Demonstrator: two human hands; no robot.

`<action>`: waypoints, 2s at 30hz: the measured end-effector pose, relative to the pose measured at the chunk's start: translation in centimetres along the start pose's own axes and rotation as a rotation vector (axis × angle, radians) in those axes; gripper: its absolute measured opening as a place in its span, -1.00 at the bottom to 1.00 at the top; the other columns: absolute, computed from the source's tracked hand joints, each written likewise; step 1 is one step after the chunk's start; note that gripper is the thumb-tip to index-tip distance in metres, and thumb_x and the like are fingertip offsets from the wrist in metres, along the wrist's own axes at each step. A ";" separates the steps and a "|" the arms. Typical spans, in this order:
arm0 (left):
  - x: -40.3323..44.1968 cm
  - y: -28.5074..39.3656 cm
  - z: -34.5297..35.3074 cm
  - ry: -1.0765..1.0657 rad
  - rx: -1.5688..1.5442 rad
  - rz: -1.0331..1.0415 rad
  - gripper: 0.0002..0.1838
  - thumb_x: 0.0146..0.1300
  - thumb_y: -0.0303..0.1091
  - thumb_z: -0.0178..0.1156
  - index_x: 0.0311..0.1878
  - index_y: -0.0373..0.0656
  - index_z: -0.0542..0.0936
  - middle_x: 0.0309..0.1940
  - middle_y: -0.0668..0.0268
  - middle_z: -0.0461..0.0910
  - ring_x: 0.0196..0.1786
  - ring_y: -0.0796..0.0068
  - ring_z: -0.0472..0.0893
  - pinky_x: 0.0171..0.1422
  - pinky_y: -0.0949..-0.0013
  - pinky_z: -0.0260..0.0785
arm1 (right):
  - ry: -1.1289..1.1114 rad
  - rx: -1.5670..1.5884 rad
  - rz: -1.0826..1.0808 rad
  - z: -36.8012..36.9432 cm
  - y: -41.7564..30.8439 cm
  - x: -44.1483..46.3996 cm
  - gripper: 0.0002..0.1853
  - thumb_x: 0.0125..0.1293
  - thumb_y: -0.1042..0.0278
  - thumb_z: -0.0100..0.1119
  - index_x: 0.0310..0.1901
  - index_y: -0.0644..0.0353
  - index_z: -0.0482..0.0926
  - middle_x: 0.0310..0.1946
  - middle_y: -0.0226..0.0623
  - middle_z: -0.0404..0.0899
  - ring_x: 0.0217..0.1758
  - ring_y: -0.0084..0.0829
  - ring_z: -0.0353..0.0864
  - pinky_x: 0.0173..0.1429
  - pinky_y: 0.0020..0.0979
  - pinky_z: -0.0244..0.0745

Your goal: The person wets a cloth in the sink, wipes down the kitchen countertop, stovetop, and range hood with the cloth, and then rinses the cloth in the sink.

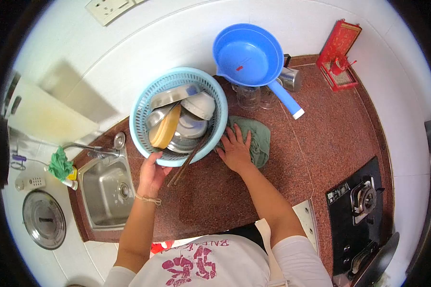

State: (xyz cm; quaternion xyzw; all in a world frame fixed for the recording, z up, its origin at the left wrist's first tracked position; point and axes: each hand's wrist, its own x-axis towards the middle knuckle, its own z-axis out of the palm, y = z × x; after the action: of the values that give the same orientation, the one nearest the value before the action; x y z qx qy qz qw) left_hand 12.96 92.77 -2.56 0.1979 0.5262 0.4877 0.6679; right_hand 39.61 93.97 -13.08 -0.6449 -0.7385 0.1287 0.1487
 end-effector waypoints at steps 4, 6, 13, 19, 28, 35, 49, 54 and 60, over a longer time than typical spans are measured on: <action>0.6 -0.5 -0.3 0.065 -0.105 0.009 -0.52 0.16 -0.50 0.12 0.19 -0.29 0.37 0.05 0.14 0.53 0.04 0.20 0.61 0.05 0.05 0.61 | -0.069 0.015 -0.091 0.1 1.4 2.2 -0.39 0.36 -0.02 0.05 0.41 -0.11 0.24 0.48 -0.30 0.06 0.61 -0.15 -0.25 0.53 0.27 -0.48; 0.5 -0.1 -0.6 0.075 -0.123 0.014 -0.54 0.14 -0.51 0.12 0.16 -0.30 0.39 0.03 0.14 0.54 0.05 0.17 0.60 0.13 -0.01 0.55 | -0.096 0.017 -0.127 0.3 2.0 3.4 -0.38 0.34 0.03 0.09 0.41 -0.12 0.25 0.50 -0.33 0.05 0.61 -0.17 -0.24 0.54 0.24 -0.45; 1.4 2.3 -8.4 0.098 -0.013 0.036 -0.42 0.06 -0.52 0.09 0.24 -0.30 0.35 0.13 0.11 0.50 0.18 0.09 0.51 0.35 -0.01 0.34 | -0.042 0.036 -0.084 1.5 -0.4 7.9 -0.41 0.27 0.14 0.16 0.34 -0.01 0.33 0.49 -0.28 0.06 0.61 -0.13 -0.23 0.52 0.30 -0.42; -2.8 2.1 -11.1 0.270 0.028 0.046 -0.47 0.01 -0.53 0.07 0.15 -0.34 0.41 0.05 0.12 0.53 0.13 0.12 0.54 0.30 0.02 0.38 | 0.067 0.138 0.044 3.1 -3.0 11.6 -0.47 0.34 0.16 0.09 0.30 0.13 0.35 0.48 -0.19 0.06 0.59 -0.09 -0.20 0.50 0.33 -0.40; -13.7 -0.4 -14.7 0.376 -0.015 0.025 -0.35 -0.09 -0.52 0.11 0.22 -0.30 0.40 0.06 0.23 0.54 0.13 0.22 0.53 0.29 0.12 0.36 | 0.189 0.035 0.124 4.7 -5.5 15.1 -0.52 0.33 0.14 0.07 0.26 0.03 0.40 0.41 -0.18 0.20 0.57 -0.02 -0.14 0.46 0.38 -0.38; -17.9 -2.0 -15.0 0.468 -0.107 0.006 -0.33 -0.12 -0.52 0.13 0.22 -0.24 0.42 0.07 0.23 0.54 0.15 0.21 0.52 0.30 0.10 0.35 | -0.109 0.145 -0.499 6.0 -11.2 7.1 -0.57 0.25 0.17 0.18 0.17 -0.07 0.49 0.40 -0.35 0.22 0.56 -0.12 -0.05 0.48 0.35 -0.30; -18.4 -3.5 -14.6 0.546 -0.099 -0.057 -0.38 0.03 -0.34 0.16 0.24 -0.20 0.41 0.07 0.23 0.54 0.14 0.19 0.52 0.30 0.11 0.33 | -0.299 0.184 -0.635 8.5 -15.5 15.5 -0.50 0.32 0.04 0.14 0.29 -0.13 0.44 0.50 -0.37 0.07 0.62 -0.21 -0.27 0.52 0.27 -0.51; -17.0 -2.9 -13.9 0.443 -0.197 -0.042 -0.40 0.02 -0.35 0.15 0.22 -0.21 0.43 0.09 0.22 0.54 0.15 0.19 0.51 0.30 0.09 0.31 | -0.254 0.203 -0.735 3.9 -6.9 5.4 -0.51 0.22 0.05 0.25 0.20 -0.13 0.51 0.45 -0.41 0.17 0.60 -0.23 -0.15 0.53 0.26 -0.38; -13.0 -1.3 -12.1 0.306 -0.189 -0.018 -0.35 -0.04 -0.43 0.10 0.25 -0.25 0.39 0.12 0.14 0.51 0.19 0.10 0.50 0.37 0.02 0.28 | -0.418 0.202 -0.793 1.4 -2.5 -0.5 -0.43 0.19 -0.08 0.23 0.24 -0.14 0.48 0.45 -0.44 0.18 0.60 -0.27 -0.13 0.52 0.29 -0.33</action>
State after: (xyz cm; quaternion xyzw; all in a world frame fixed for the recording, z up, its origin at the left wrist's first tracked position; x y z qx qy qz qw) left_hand 3.03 78.03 -1.41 0.0529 0.5752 0.5536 0.5999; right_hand 36.83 93.13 -13.38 -0.2550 -0.9262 0.2604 0.0965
